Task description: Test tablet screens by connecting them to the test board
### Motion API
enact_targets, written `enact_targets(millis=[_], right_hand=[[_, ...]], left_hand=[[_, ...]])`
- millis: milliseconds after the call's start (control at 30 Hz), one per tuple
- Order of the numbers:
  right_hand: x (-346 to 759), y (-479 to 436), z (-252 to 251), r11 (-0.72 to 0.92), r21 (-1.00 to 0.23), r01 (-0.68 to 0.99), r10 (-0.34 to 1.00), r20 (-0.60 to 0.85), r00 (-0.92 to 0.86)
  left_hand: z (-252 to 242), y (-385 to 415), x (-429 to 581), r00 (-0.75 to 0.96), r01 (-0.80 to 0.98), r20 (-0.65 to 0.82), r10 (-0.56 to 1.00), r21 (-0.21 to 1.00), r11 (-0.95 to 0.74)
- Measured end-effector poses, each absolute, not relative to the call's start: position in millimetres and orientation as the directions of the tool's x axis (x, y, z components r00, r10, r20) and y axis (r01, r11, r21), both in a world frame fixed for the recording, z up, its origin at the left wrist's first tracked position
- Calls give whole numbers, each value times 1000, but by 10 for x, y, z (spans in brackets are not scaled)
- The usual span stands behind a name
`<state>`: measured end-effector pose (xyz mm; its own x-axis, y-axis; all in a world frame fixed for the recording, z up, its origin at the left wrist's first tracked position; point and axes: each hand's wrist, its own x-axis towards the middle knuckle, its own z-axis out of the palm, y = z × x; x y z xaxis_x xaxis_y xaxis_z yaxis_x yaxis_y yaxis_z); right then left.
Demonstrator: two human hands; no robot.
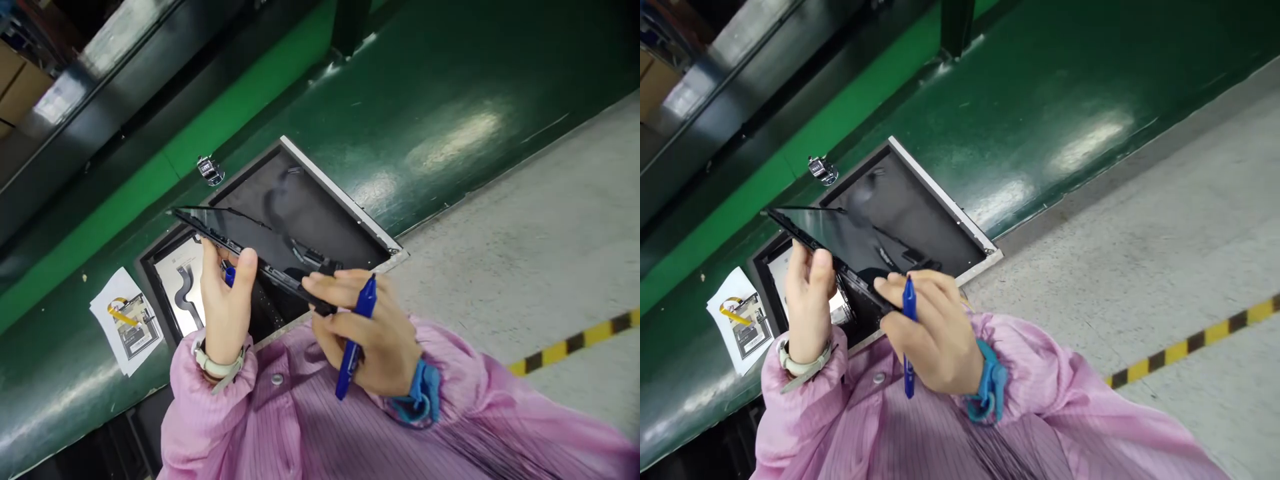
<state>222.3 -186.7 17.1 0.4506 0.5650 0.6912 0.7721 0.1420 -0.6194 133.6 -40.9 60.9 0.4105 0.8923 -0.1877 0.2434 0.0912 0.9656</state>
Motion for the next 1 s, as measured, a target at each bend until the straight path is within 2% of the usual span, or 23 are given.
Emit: enact_targets(millis=[133, 200, 267, 333, 400, 433, 500, 600, 667, 733, 867, 1000], right_hand=[[2072, -1853, 106, 208, -539, 817, 568, 746, 348], [2041, -1832, 49, 257, -549, 795, 552, 759, 345], [2044, -1804, -22, 339, -624, 704, 547, 739, 393], [2082, -1760, -90, 401, -762, 509, 511, 647, 565], [2156, -1697, -137, 455, -869, 196, 464, 419, 780], [2205, -1660, -152, 468, -883, 22, 473, 271, 838], [2310, -1588, -169, 437, -854, -282, 590, 36, 806], [2421, -1516, -187, 268, -805, -529, 778, -143, 612], [2437, -1500, -196, 168, -791, -588, 817, -222, 532], [2424, -1500, -189, 95, -812, -577, 818, -267, 510], [2410, -1506, -142, 61, -869, -492, 837, -224, 499], [2423, -1503, -136, 54, -867, -495, 865, -207, 457]], left_hand=[[580, -417, 1379, 471, 277, 94, 877, 928, -248], [534, -406, 1375, 495, 268, 137, 858, 915, -301], [484, -392, 1348, 479, 270, 143, 866, 915, -300], [438, -381, 1303, 446, 272, 144, 883, 919, -287], [401, -376, 1255, 424, 273, 143, 894, 921, -277], [389, -377, 1234, 419, 273, 141, 897, 923, -272], [378, -382, 1199, 406, 276, 138, 903, 924, -265], [382, -392, 1167, 374, 280, 117, 920, 932, -232], [385, -396, 1157, 355, 277, 108, 928, 937, -215], [384, -397, 1156, 346, 282, 117, 931, 933, -223], [393, -403, 1181, 353, 343, 134, 926, 902, -261], [433, -428, 1219, 340, 348, 103, 935, 910, -226]])
